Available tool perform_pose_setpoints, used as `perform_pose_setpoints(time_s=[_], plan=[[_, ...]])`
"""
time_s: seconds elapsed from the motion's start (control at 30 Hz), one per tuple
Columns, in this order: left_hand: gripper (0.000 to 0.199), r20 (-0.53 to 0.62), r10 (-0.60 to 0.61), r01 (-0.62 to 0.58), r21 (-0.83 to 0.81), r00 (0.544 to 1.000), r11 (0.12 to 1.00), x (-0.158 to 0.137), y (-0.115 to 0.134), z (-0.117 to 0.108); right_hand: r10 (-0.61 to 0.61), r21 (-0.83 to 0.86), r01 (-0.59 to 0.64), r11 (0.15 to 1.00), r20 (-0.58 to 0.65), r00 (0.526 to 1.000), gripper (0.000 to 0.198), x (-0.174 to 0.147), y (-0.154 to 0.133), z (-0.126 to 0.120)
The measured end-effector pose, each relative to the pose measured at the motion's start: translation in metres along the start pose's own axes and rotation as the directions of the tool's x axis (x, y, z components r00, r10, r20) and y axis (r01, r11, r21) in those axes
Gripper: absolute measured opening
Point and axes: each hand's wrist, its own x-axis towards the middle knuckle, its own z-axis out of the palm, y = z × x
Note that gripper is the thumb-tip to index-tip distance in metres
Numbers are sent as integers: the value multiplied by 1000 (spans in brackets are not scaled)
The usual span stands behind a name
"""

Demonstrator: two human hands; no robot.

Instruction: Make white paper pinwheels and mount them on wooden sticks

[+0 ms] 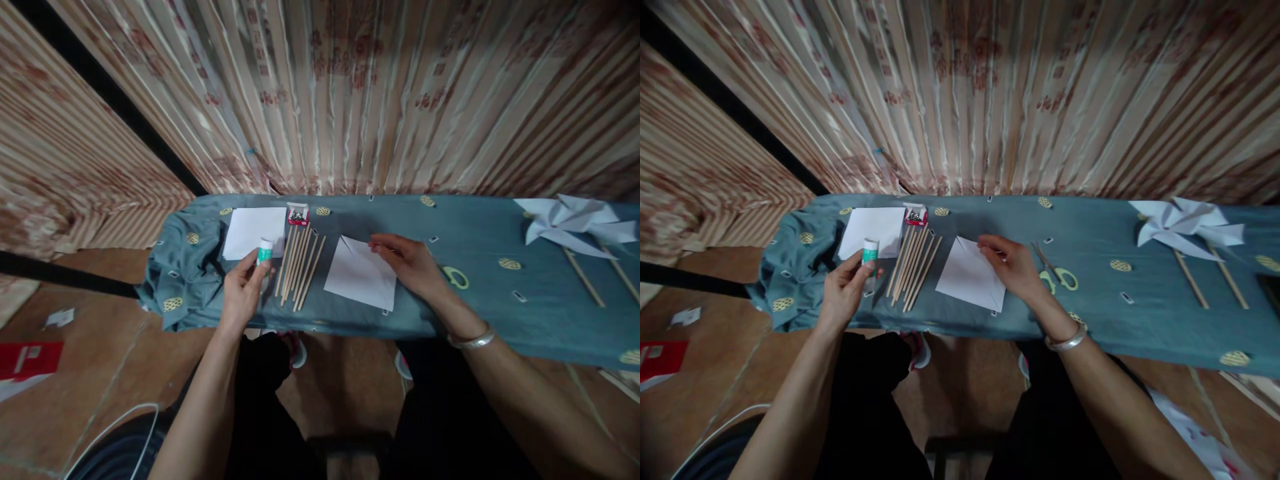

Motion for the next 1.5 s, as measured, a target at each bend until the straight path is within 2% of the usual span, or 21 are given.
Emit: perform_pose_setpoints(time_s=[0.07,0.13,0.2,0.3,0.43,0.6,0.7,0.83,0.93,1.1,1.23,1.33,1.43,1.5], plan=[[52,218,-148,211,-304,965,929,-20,25,29,77,179,-94,979,99,992,24,-14,-9,0],[50,475,-195,418,-424,858,803,-40,45,61,115,384,-212,899,261,959,32,-29,-17,3],[49,651,-180,553,-429,737,714,-55,57,88,91,529,-313,789,404,910,38,-42,-22,7],[53,739,-162,628,-410,653,661,-63,61,113,81,595,-402,696,491,867,35,-50,-26,9],[52,751,-178,664,-414,636,623,-61,51,123,123,669,-404,624,427,896,28,-45,-24,5],[43,767,-203,687,-381,608,618,-59,44,127,203,717,-379,586,323,925,25,-33,-11,-4],[43,760,-212,698,-398,614,596,-58,44,127,293,780,-350,519,223,930,19,-25,-3,-11],[44,722,-254,707,-434,644,558,-55,44,126,409,856,-327,401,152,900,10,-15,4,-18],[40,659,-278,663,-452,699,597,-52,41,125,465,886,-358,294,194,864,8,-13,7,-16],[31,521,-276,526,-426,808,736,-49,35,123,512,896,-427,121,312,800,12,-14,11,-8],[30,451,-237,439,-420,860,795,-47,31,122,505,884,-464,61,374,778,15,-14,12,-4],[35,375,-138,301,-419,917,857,-45,32,123,506,879,-474,52,386,771,12,-16,10,4],[45,313,-44,178,-413,949,893,-44,34,124,455,871,-485,81,401,795,10,-20,6,15],[43,272,-5,120,-409,962,905,-42,36,126,412,874,-477,94,402,818,8,-22,4,23]])
